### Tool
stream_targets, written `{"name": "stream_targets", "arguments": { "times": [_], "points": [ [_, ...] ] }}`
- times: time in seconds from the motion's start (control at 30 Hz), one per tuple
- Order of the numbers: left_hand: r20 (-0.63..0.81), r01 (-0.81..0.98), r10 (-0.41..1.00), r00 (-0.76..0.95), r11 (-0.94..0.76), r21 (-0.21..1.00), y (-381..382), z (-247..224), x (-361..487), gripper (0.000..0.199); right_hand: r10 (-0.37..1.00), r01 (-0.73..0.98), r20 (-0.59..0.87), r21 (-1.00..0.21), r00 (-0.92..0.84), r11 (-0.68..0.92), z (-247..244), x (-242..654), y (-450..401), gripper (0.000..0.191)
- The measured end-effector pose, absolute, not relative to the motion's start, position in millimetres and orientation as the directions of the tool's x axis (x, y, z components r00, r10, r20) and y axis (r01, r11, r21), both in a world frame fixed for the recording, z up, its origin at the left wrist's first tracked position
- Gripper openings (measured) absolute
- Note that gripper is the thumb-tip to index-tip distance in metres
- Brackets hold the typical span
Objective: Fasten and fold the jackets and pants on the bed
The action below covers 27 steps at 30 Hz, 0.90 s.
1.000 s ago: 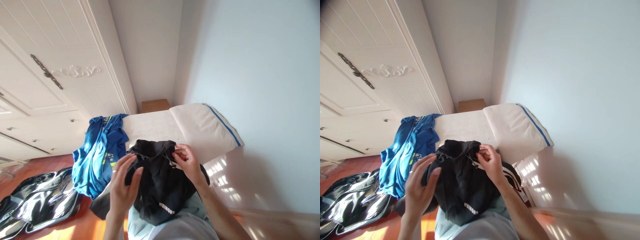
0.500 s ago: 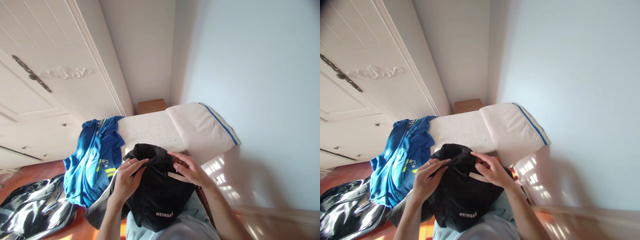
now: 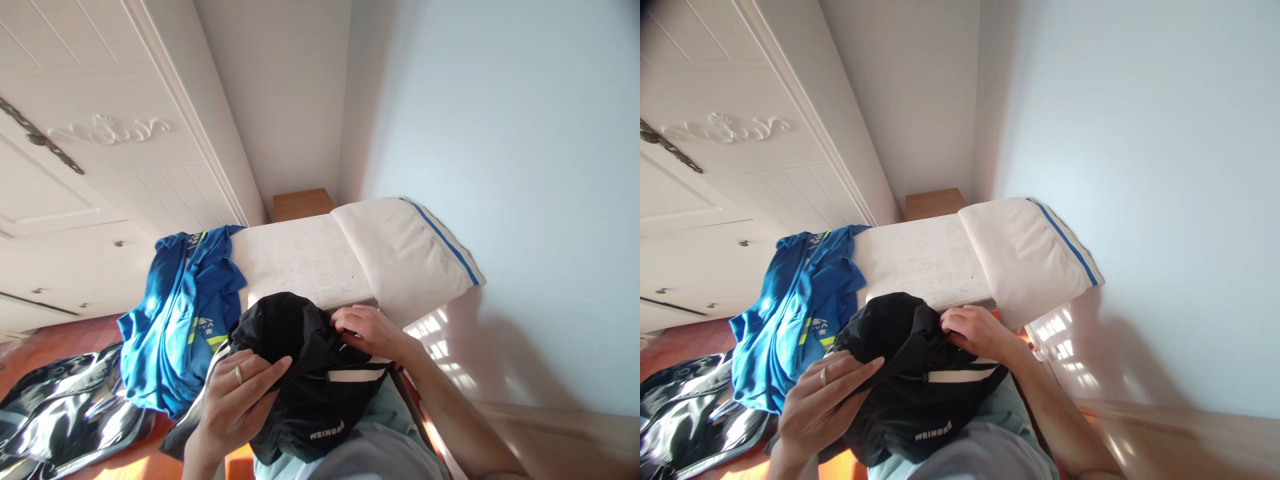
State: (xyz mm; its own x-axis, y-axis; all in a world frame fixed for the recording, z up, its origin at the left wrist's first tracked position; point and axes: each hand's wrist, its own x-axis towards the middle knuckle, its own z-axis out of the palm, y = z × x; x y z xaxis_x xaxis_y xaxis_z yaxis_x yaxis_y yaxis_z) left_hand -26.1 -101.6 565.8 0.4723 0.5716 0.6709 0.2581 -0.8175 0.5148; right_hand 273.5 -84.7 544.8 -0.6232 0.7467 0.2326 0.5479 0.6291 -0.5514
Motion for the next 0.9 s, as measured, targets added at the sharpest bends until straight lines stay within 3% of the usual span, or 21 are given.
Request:
{"name": "stream_targets", "arguments": {
  "times": [0.13,0.27,0.37,0.5,0.53,0.6,0.67,0.77,0.9],
  "points": [
    [0.697,0.296,0.58,0.42,-0.814,0.499,-111,568,-25,0.043,0.699,0.648,0.52,-0.317,-0.492,0.692,519,272,-88,0.024],
    [0.689,0.357,0.61,0.392,-0.791,0.497,-119,571,-20,0.037,0.71,0.729,0.635,-0.323,-0.306,0.603,503,263,-102,0.033],
    [0.679,0.371,0.625,0.385,-0.779,0.506,-122,574,-19,0.032,0.753,0.636,0.529,-0.437,-0.39,0.636,504,261,-110,0.024],
    [0.681,0.356,0.629,0.374,-0.776,0.521,-124,575,-21,0.028,0.727,0.558,0.221,-0.511,-0.65,0.654,513,268,-119,0.009],
    [0.681,0.351,0.628,0.377,-0.777,0.522,-124,575,-21,0.027,0.717,0.576,0.126,-0.508,-0.686,0.641,513,270,-121,0.004],
    [0.683,0.335,0.62,0.386,-0.784,0.523,-125,575,-20,0.026,0.701,0.635,-0.035,-0.456,-0.713,0.623,508,272,-123,0.013],
    [0.688,0.303,0.612,0.39,-0.791,0.532,-128,575,-19,0.028,0.718,0.695,-0.089,-0.359,-0.69,0.623,498,271,-122,0.015],
    [0.671,0.278,0.621,0.404,-0.782,0.557,-139,578,-17,0.03,0.808,0.755,0.087,-0.31,-0.583,0.578,482,267,-117,0.016],
    [0.592,0.314,0.699,0.402,-0.712,0.628,-162,585,-18,0.022,0.897,0.689,0.409,-0.602,-0.167,0.403,484,258,-110,0.02]
  ]
}}
